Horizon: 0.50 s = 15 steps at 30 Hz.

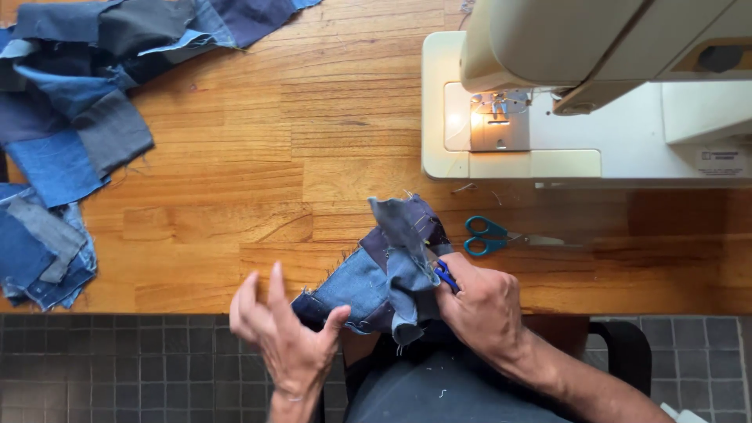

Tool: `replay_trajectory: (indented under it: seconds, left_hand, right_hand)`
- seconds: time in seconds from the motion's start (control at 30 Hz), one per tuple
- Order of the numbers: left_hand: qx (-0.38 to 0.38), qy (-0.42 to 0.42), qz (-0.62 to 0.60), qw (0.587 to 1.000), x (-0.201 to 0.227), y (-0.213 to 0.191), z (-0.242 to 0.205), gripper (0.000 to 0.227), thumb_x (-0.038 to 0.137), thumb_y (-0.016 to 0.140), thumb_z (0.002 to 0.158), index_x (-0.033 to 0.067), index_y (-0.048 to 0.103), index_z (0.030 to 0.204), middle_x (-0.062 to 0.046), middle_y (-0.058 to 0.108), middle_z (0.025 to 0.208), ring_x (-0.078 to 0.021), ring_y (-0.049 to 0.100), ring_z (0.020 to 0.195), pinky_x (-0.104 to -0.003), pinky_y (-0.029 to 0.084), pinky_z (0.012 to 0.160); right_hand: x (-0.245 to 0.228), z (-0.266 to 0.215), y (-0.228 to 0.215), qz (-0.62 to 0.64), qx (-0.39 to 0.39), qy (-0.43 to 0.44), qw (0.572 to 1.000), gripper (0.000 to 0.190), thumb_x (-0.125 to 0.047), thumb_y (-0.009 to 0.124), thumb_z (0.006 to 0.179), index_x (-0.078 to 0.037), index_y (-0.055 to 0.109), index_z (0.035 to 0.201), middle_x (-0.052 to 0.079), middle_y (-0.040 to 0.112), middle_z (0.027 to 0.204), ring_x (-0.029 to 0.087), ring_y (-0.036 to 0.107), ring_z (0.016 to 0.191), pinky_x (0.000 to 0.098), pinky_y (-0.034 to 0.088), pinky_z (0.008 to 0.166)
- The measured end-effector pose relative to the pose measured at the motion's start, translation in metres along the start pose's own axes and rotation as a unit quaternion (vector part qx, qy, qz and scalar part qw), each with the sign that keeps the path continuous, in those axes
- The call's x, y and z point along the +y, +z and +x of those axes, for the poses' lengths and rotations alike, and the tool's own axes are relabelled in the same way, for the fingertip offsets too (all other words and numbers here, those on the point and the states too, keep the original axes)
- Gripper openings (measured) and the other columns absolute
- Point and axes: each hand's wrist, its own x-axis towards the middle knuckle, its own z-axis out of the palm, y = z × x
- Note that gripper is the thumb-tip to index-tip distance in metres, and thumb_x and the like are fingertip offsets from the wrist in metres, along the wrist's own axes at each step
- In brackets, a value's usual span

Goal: Cutting and arranging denim fabric patches for a sewing project

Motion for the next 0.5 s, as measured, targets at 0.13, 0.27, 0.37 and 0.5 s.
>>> replay_trajectory:
  seconds: [0.13,0.27,0.37,0.5]
  left_hand:
    - [0.093,0.074,-0.027,0.992,-0.027,0.006,-0.034,0.061,0.062,0.053,0.095,0.0053,0.062,0.116,-0.023,0.049,0.132,-0.0381,0.042,0.125,-0.053,0.047,0.106]
    - [0.096,0.097,-0.202,0.970,-0.040,-0.012,-0.030,0.010,0.005,0.050,0.102,-0.0008,0.056,0.108,-0.020,0.068,0.108,-0.0351,0.065,0.104,-0.048,0.055,0.091]
    - [0.086,0.084,-0.205,0.971,-0.084,-0.041,-0.007,0.016,0.002,0.056,0.103,-0.0042,0.056,0.118,-0.025,0.067,0.107,-0.0402,0.072,0.094,-0.044,0.057,0.081]
    - [0.019,0.122,-0.119,0.985,-0.069,-0.124,0.117,0.029,0.011,0.054,0.119,-0.0042,0.066,0.097,-0.020,0.069,0.095,-0.0400,0.067,0.087,-0.046,0.048,0.082]
  right_hand:
    - [0.000,-0.002,0.004,-0.014,0.010,-0.001,1.000,0.006,-0.024,0.068,0.084,-0.020,0.065,0.087,0.009,0.062,0.055,0.041,0.058,0.052,0.0511,0.041,0.048]
    - [-0.001,0.009,-0.010,0.285,-0.050,0.117,0.950,0.006,-0.017,0.075,0.087,-0.012,0.074,0.091,-0.003,0.062,0.069,0.009,0.050,0.062,0.0285,0.042,0.054]
    - [0.026,0.007,-0.012,0.400,-0.010,0.093,0.912,0.010,-0.008,0.080,0.085,-0.010,0.071,0.089,-0.005,0.065,0.081,0.007,0.056,0.076,0.0246,0.047,0.064]
    - [0.024,0.012,-0.033,0.504,0.027,0.073,0.860,0.035,0.006,0.073,0.074,-0.017,0.050,0.062,-0.010,0.049,0.060,0.002,0.041,0.058,0.0247,0.031,0.049]
